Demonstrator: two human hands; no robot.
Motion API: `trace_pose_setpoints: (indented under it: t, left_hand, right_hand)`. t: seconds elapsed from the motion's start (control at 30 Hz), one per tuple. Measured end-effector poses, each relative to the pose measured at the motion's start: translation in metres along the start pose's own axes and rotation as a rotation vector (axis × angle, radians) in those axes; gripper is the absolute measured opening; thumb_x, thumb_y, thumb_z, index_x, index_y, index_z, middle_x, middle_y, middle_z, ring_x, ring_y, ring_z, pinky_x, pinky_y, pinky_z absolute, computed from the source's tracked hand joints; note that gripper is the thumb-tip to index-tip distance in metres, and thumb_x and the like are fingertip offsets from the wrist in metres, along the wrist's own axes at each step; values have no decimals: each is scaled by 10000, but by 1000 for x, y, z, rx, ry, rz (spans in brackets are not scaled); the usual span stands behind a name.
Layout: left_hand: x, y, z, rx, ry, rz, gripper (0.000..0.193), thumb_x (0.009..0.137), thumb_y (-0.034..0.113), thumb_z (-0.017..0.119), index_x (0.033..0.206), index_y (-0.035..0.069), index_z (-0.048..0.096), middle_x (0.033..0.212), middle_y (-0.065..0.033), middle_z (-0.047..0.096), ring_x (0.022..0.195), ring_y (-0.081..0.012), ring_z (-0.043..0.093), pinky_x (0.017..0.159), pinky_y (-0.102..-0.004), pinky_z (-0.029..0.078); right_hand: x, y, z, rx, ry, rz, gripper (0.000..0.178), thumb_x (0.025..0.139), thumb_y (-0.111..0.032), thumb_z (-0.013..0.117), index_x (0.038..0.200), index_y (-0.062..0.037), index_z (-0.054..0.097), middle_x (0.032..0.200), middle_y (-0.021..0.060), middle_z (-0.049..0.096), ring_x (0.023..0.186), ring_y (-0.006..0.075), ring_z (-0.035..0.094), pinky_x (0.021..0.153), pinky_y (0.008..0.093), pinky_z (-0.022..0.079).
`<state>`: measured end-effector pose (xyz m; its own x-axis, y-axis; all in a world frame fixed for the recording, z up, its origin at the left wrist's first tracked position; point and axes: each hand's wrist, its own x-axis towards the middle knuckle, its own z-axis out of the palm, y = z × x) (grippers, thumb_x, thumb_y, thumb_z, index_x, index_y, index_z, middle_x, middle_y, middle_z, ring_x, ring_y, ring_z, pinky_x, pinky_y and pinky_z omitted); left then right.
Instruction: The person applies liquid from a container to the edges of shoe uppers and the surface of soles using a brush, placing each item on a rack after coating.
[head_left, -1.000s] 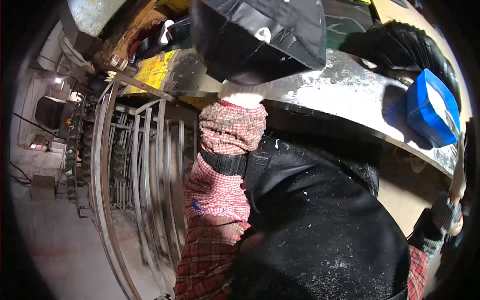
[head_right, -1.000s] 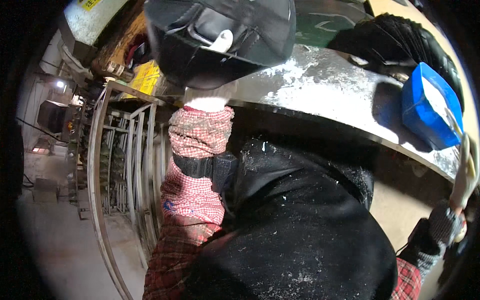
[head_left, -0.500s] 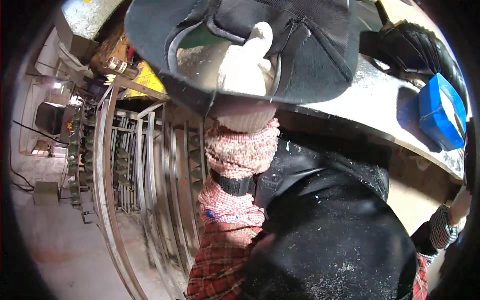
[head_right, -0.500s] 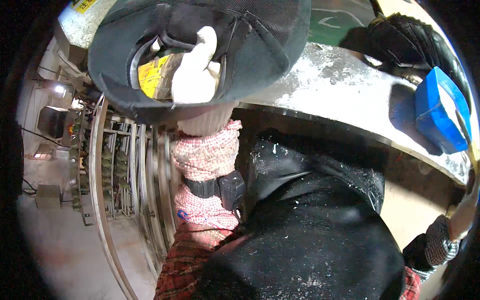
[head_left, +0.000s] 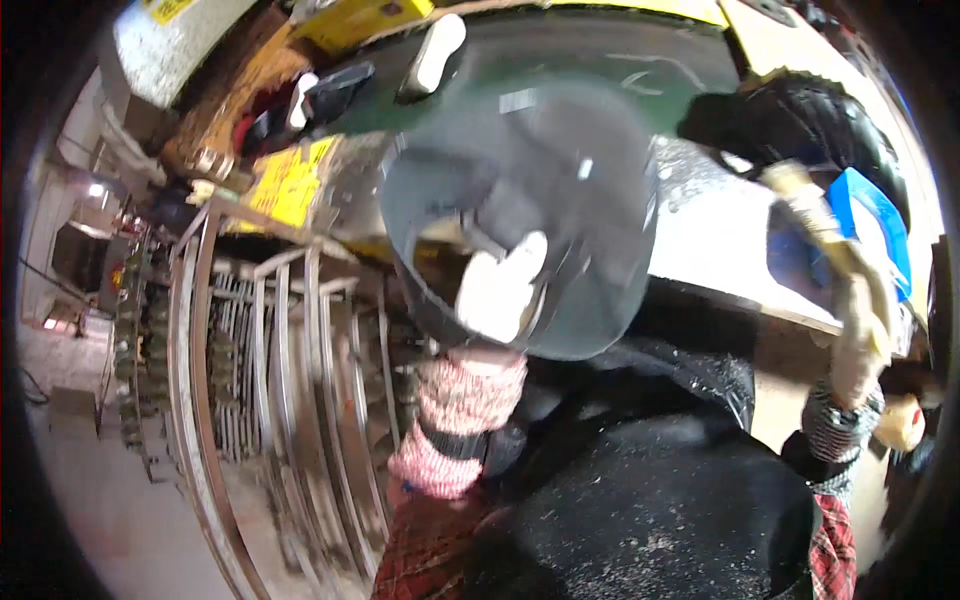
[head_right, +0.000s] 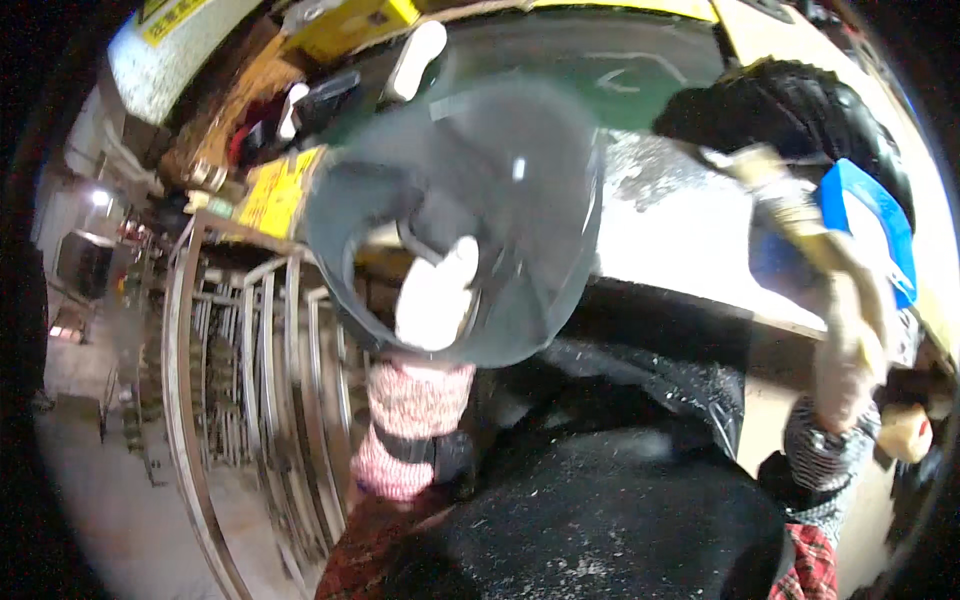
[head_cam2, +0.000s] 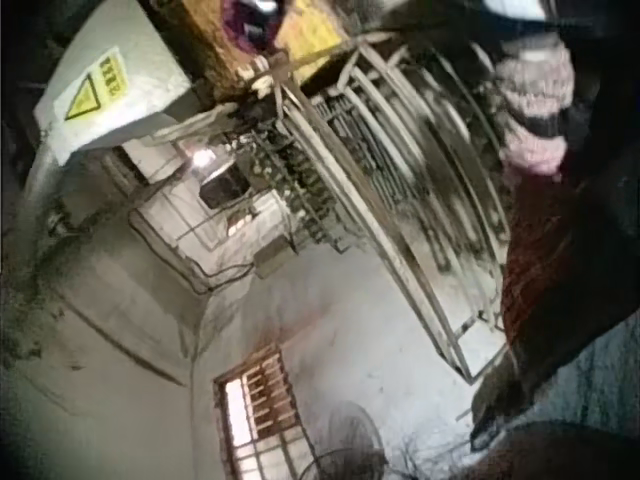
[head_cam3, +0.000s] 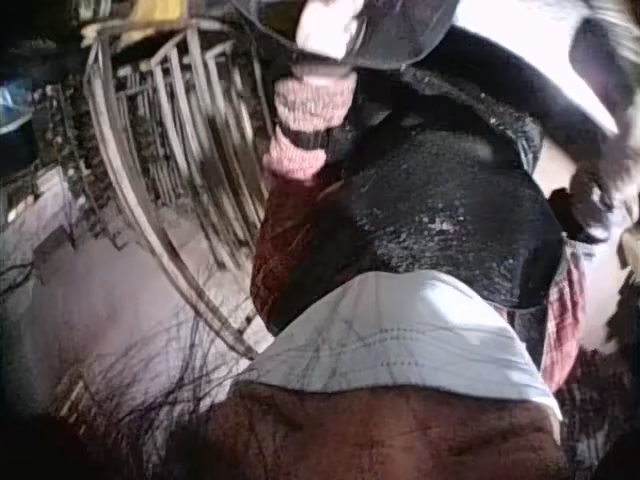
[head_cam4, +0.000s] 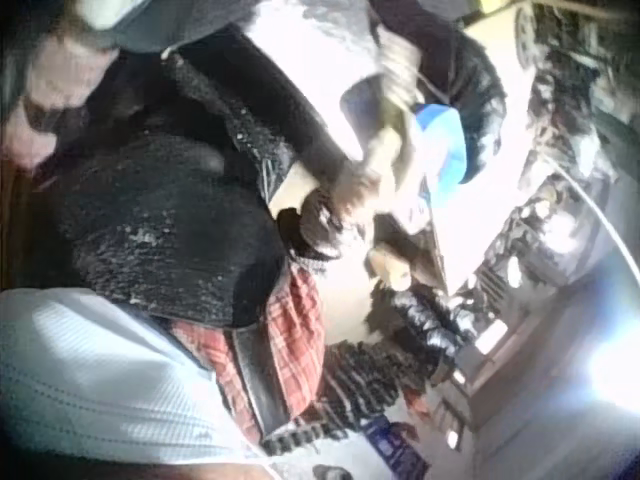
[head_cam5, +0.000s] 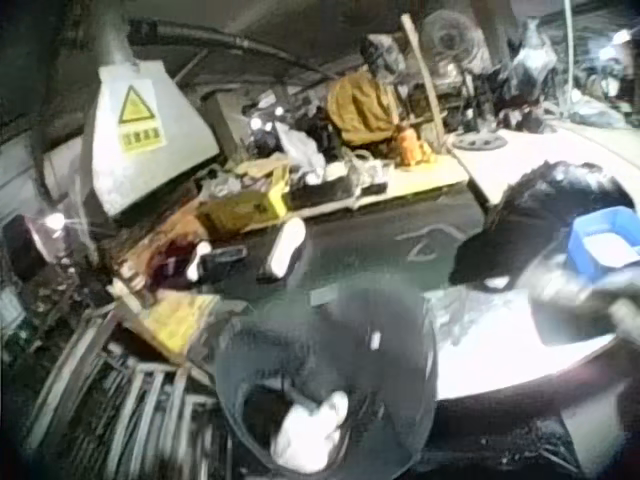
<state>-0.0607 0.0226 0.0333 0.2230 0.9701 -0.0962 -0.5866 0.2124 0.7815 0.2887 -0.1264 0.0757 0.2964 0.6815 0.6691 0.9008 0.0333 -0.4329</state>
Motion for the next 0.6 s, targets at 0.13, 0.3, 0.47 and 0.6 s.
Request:
trace_pose_setpoints:
  t: [0.13,0.3,0.47,0.6]
  left_hand:
    - [-36,-17,-34,158,-7,-67,446,923,39,578,1350,6,454,1276,-118,552,1121,-265,566,964,-397,469]
    - [-42,-23,-32,1019,-93,161,280,902,108,627,1147,-27,639,1052,-109,694,953,-205,642,833,-335,496]
    - [-42,-19,-25,348,214,79,171,902,93,601,1045,54,685,750,-45,657,637,-101,587,542,-301,455]
    - [-31,-17,-15,219,118,57,170,903,96,608,1048,50,683,765,-45,658,644,-102,589,544,-293,455]
  right_hand:
    - [13,-60,39,593,-124,204,258,941,-133,591,1138,24,643,1125,144,670,1001,188,636,869,288,500]
    - [47,-117,80,613,-370,-341,263,920,-144,617,1158,-40,655,1072,149,679,931,247,667,858,319,512]
    - [46,-83,128,939,-442,375,246,974,-149,563,1136,20,638,1001,99,690,905,149,635,821,262,498]
    - [11,-64,92,947,-529,635,242,982,-180,563,1063,28,654,772,45,645,664,81,567,588,214,456]
